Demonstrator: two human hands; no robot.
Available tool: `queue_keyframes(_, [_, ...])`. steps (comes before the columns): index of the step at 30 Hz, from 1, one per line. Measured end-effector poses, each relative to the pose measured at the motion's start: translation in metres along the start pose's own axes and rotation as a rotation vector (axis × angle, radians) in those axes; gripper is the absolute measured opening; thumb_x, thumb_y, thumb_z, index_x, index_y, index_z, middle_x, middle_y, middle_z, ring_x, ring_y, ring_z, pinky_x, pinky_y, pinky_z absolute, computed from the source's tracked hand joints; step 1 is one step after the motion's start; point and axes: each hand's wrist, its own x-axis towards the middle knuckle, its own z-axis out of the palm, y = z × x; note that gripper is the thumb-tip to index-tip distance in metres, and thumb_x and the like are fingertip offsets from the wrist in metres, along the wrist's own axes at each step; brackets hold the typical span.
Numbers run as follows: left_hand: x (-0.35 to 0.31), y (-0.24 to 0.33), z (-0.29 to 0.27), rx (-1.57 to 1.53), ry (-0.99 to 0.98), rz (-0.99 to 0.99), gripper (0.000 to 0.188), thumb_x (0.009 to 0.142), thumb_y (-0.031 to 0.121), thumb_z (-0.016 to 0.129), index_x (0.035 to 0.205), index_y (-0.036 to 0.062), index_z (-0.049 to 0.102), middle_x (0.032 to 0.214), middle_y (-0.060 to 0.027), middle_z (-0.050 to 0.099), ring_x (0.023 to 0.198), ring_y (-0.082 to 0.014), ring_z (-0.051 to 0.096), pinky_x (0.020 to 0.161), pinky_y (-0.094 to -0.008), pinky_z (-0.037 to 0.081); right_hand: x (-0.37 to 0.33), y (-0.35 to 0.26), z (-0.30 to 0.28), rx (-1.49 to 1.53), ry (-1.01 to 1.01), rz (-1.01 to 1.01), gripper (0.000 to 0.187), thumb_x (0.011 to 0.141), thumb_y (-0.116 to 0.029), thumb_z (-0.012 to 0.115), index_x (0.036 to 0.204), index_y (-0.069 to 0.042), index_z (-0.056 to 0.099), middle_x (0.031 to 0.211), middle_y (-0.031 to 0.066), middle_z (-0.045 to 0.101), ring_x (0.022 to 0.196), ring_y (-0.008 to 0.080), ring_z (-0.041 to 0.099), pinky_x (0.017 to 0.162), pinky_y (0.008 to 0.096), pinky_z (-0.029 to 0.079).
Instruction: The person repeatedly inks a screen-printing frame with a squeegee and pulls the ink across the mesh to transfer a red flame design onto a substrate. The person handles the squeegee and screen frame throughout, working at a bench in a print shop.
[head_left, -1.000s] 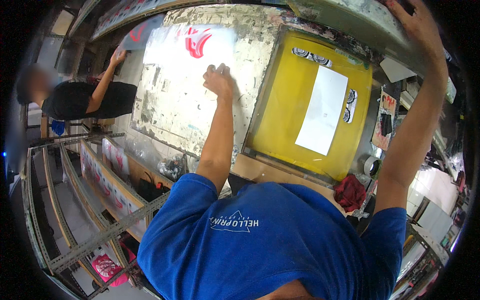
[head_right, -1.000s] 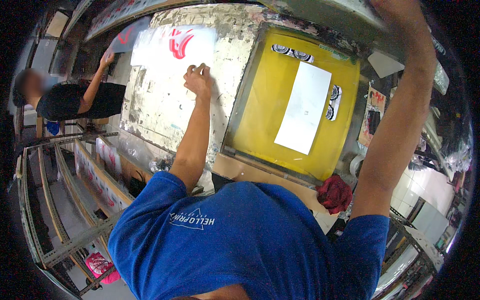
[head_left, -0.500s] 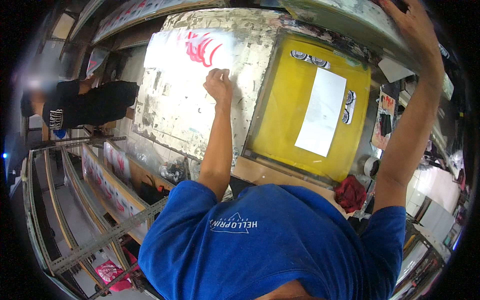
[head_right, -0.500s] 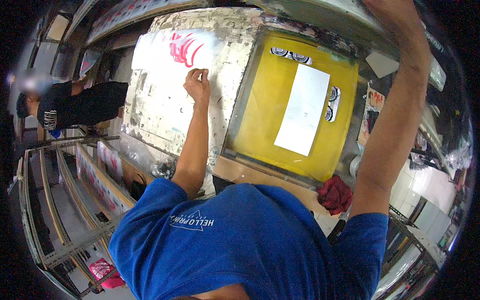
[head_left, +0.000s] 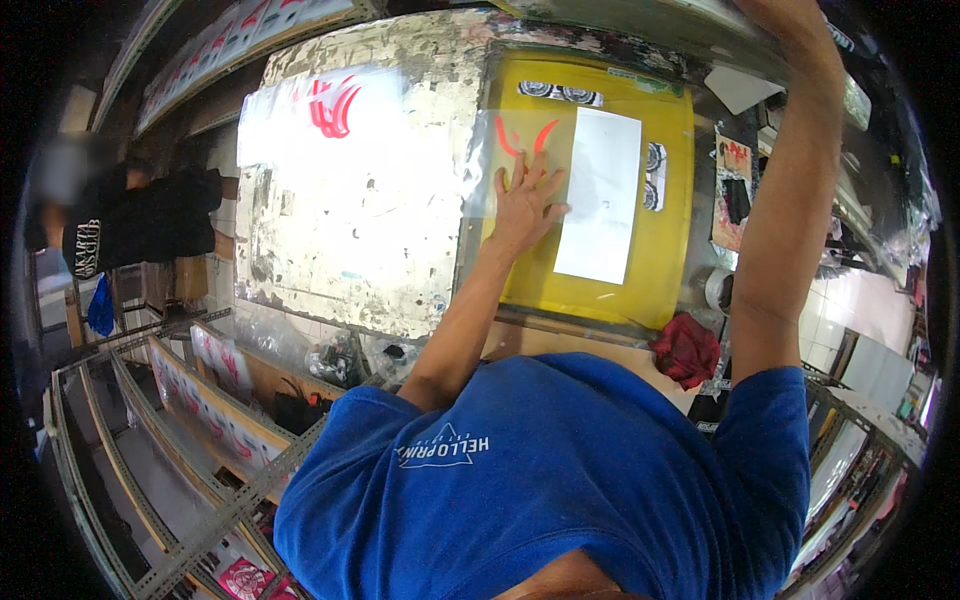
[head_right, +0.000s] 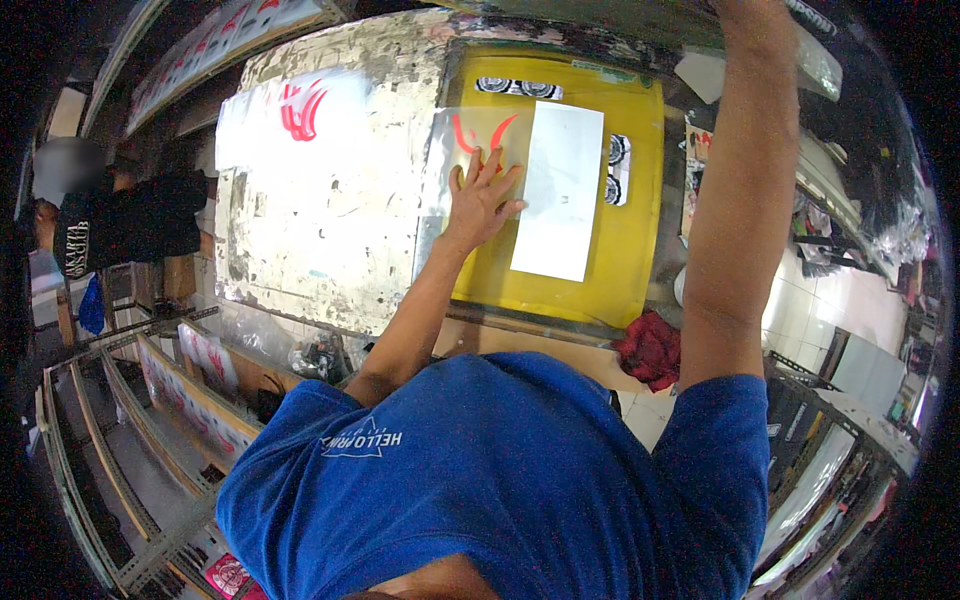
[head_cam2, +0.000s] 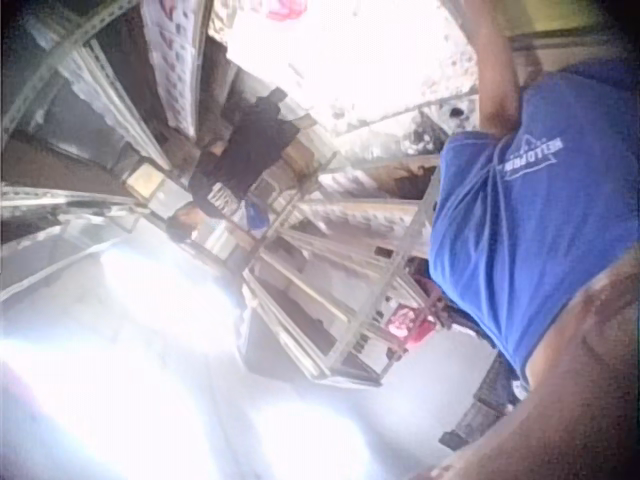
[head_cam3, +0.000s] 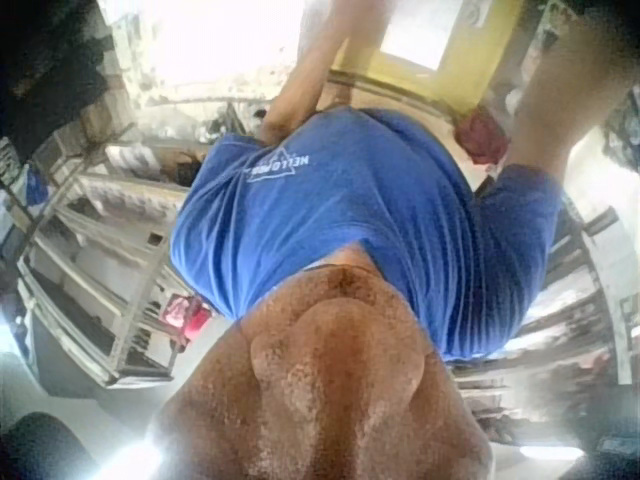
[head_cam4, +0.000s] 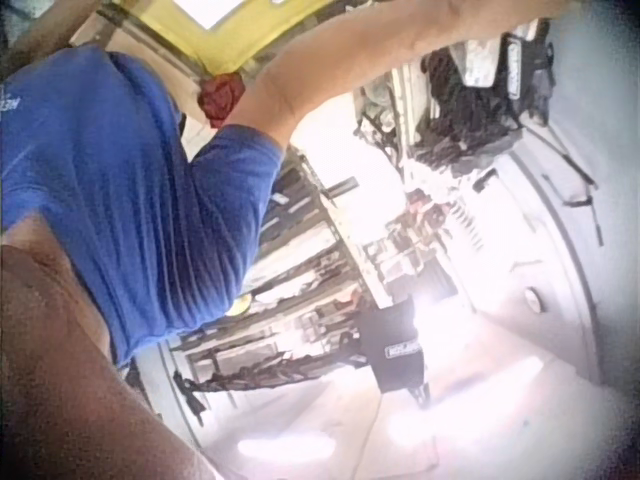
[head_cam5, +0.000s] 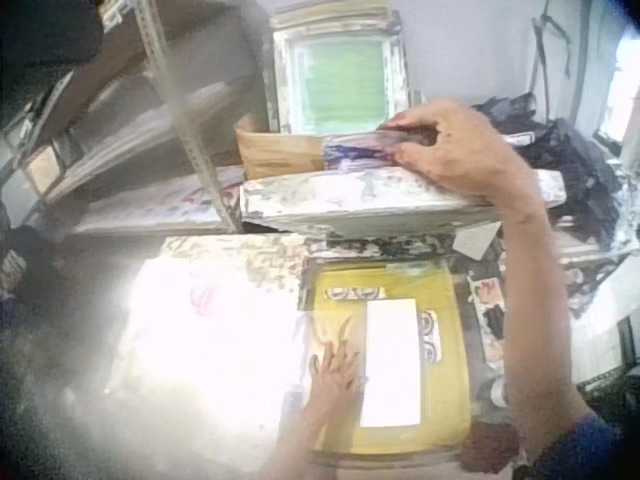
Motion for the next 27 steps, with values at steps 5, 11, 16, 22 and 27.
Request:
queue_keyframes(5, [0.03,0.021,0.006,-0.041,-0.065,0.033,0.061,0.086,0.047,0.07,0.14,0.0215,0.056,0.159,-0.0147,0.033,0.147,-0.0425,0.026,0.111,-0.0658,0.017,0.001,0.008,0.0,-0.041,-0.006,-0.096,0.036,0.086,-0.027,0.071,0.111,-0.001,0.073,0.107,0.0187,0.073,0.093,0.0291,0.069,0.083,0.0355,0.053])
queue_keyframes(11, [0.039,0.026,0.012,-0.039,-0.061,0.045,0.061,0.086,0.045,0.071,0.139,0.0194,0.056,0.158,-0.015,0.034,0.147,-0.0421,0.026,0.112,-0.0642,0.017,-0.001,0.003,-0.003,0.006,-0.03,-0.054,0.035,0.086,-0.027,0.07,0.111,-0.002,0.073,0.104,0.0192,0.074,0.091,0.0297,0.07,0.081,0.0357,0.053])
queue_keyframes(16, [0.038,0.026,0.015,-0.057,-0.045,0.045,0.061,0.085,0.045,0.071,0.139,0.0197,0.057,0.158,-0.0142,0.034,0.148,-0.0414,0.024,0.112,-0.0646,0.016,-0.002,0.0,-0.003,-0.017,-0.023,-0.057,0.036,0.086,-0.027,0.068,0.111,-0.002,0.073,0.104,0.0196,0.074,0.09,0.0292,0.07,0.08,0.0352,0.053])
queue_keyframes(22, [0.041,0.03,0.014,-0.032,-0.095,0.044,0.064,0.086,0.045,0.071,0.142,0.0196,0.055,0.16,-0.0122,0.031,0.149,-0.0398,0.019,0.112,-0.0658,0.016,-0.012,0.0,-0.001,-0.09,0.039,-0.156,0.036,0.086,-0.028,0.067,0.112,-0.003,0.074,0.101,0.0181,0.074,0.086,0.0282,0.069,0.079,0.0356,0.054])
queue_keyframes(27, [0.047,0.039,-0.013,-0.12,0.214,0.037,0.071,0.086,0.04,0.073,0.147,0.0142,0.048,0.151,-0.0118,0.045,0.141,-0.0384,0.035,0.112,-0.0581,0.022,0.007,0.021,-0.005,0.088,-0.148,0.137,0.038,0.085,-0.03,0.068,0.112,-0.003,0.074,0.095,0.0151,0.075,0.081,0.0255,0.069,0.078,0.0358,0.053])
